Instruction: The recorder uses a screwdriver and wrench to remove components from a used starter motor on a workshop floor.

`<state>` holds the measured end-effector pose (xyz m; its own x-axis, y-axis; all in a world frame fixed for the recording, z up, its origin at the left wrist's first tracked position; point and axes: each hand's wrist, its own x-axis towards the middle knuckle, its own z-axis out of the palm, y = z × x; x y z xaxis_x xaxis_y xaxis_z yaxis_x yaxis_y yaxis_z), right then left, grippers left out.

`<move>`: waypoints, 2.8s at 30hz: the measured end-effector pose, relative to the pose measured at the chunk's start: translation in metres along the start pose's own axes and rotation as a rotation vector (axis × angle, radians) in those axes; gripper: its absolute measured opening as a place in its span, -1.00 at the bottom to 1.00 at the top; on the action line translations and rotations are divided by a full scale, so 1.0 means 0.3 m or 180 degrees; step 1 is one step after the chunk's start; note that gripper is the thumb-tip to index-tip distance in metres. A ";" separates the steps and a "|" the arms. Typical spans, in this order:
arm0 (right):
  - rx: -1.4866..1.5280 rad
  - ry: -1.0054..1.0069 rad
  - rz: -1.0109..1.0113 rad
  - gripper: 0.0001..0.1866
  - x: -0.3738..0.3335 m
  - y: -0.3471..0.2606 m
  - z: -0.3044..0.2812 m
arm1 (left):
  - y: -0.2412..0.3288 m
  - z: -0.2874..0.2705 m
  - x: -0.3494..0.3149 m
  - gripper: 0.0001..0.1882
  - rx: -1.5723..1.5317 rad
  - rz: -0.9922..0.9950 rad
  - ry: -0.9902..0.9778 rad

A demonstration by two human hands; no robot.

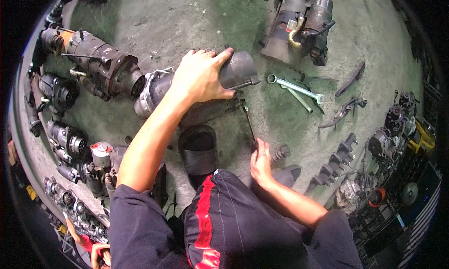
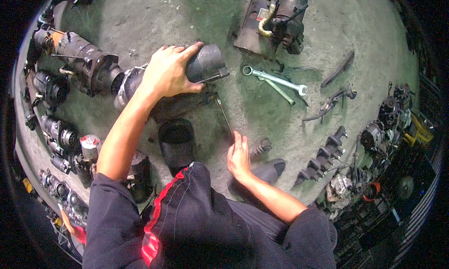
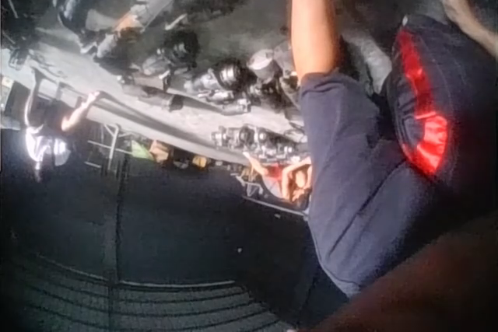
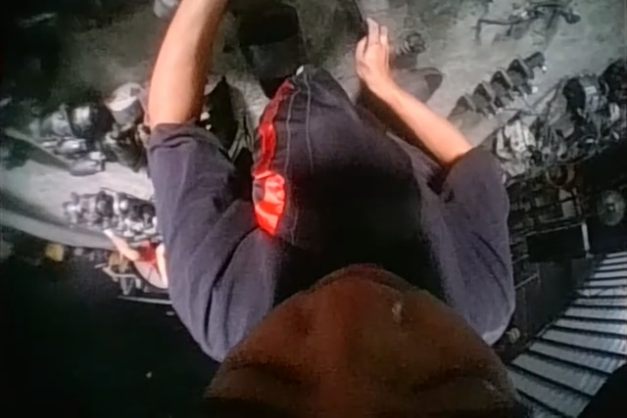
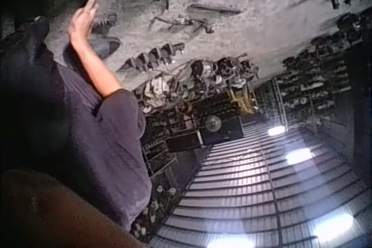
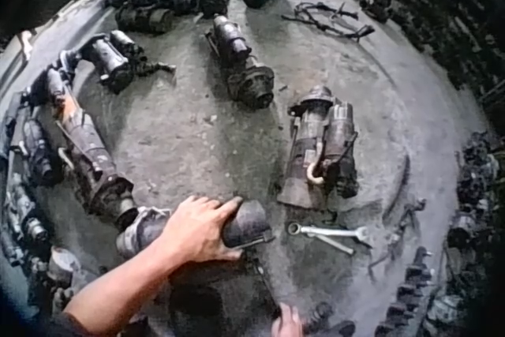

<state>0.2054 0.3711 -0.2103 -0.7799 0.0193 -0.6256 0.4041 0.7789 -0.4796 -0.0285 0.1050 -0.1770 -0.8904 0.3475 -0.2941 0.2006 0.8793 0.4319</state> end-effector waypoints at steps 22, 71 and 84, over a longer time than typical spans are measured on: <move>0.0439 -0.0149 0.0079 -0.58 -0.025 -0.066 -0.110 | -0.005 0.013 -0.005 0.11 0.0043 0.0037 0.0166; -0.0885 0.1766 -0.2398 -0.68 0.577 -0.867 -0.457 | 0.014 -0.001 -0.011 0.09 0.0009 -0.0049 -0.0046; -0.2155 -0.1635 -0.1529 -0.70 0.334 -0.679 -0.893 | 0.014 0.008 -0.035 0.12 0.0164 -0.0005 0.0052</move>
<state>-0.0830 0.3821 -0.0105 -0.4215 -0.5449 -0.7249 -0.3877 0.8309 -0.3991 -0.0173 0.1057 -0.1741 -0.8972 0.3412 -0.2804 0.2197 0.8956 0.3867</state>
